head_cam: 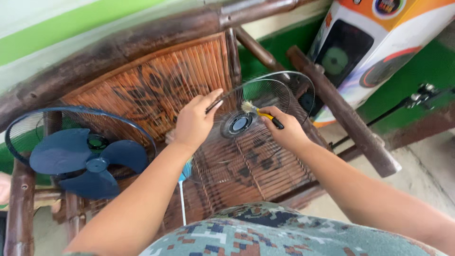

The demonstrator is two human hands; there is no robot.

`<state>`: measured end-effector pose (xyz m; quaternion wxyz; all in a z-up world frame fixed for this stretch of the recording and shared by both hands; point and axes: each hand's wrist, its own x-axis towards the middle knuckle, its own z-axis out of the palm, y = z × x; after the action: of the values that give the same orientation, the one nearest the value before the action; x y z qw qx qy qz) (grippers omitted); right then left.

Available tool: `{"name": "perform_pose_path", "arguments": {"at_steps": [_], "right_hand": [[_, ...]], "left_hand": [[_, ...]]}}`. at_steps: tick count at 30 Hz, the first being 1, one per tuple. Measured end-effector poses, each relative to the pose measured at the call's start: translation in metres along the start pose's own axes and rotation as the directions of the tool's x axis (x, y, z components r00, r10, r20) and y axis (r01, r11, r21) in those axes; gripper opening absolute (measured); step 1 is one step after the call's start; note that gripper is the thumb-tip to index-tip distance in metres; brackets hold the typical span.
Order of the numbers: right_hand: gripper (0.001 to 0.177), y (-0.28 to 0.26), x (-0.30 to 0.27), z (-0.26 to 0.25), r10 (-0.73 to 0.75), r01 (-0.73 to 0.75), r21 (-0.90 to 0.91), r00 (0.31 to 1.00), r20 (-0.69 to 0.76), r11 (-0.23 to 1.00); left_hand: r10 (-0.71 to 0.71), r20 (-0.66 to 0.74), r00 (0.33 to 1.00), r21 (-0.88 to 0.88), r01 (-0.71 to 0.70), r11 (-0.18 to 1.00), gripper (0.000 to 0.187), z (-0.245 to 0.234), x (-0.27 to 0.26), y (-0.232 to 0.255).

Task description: The person uses a small brush to clean the metal grille of a disassembled electric fan. They hold the grille with one hand and brush the wires and frame with the other, working over a bamboo chair.

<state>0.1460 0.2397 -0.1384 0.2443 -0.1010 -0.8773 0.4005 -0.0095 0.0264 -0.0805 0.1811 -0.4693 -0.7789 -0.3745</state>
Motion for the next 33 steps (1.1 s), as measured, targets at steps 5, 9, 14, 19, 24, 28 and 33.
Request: {"name": "perform_pose_path", "arguments": {"at_steps": [5, 9, 14, 19, 24, 28, 33], "right_hand": [[0.029, 0.029, -0.010, 0.015, 0.109, -0.109, 0.007, 0.993, 0.049, 0.994], [0.027, 0.039, -0.015, 0.028, 0.181, -0.185, 0.050, 0.981, 0.069, 0.982], [0.031, 0.048, -0.016, 0.052, 0.415, -0.433, 0.197, 0.901, 0.126, 0.880], [0.044, 0.063, -0.013, 0.087, 0.484, -0.535, 0.614, 0.833, 0.268, 0.580], [0.042, 0.069, -0.027, 0.121, 0.600, -0.568, 0.777, 0.731, 0.326, 0.270], [0.033, 0.079, -0.056, 0.140, 0.666, -0.606, 0.791, 0.623, 0.411, 0.079], [0.031, 0.110, -0.086, 0.150, 0.753, -0.712, 0.700, 0.488, 0.441, 0.051]], "left_hand": [[-0.039, 0.165, 0.986, 0.034, 0.034, 0.999, 0.040, 0.031, -0.009, -0.016], [-0.088, 0.243, 0.966, 0.078, 0.071, 0.994, 0.042, 0.044, -0.018, -0.028], [-0.107, 0.226, 0.968, 0.068, 0.093, 0.993, 0.043, 0.054, -0.029, -0.040], [-0.314, 0.278, 0.908, 0.125, 0.290, 0.949, 0.040, 0.058, -0.034, -0.049], [-0.337, 0.339, 0.878, -0.071, 0.382, 0.922, 0.042, 0.056, -0.038, -0.058], [-0.188, 0.362, 0.913, -0.300, 0.305, 0.904, 0.043, 0.054, -0.038, -0.071], [-0.187, 0.382, 0.905, -0.297, 0.312, 0.903, 0.043, 0.051, -0.044, -0.076]]}}
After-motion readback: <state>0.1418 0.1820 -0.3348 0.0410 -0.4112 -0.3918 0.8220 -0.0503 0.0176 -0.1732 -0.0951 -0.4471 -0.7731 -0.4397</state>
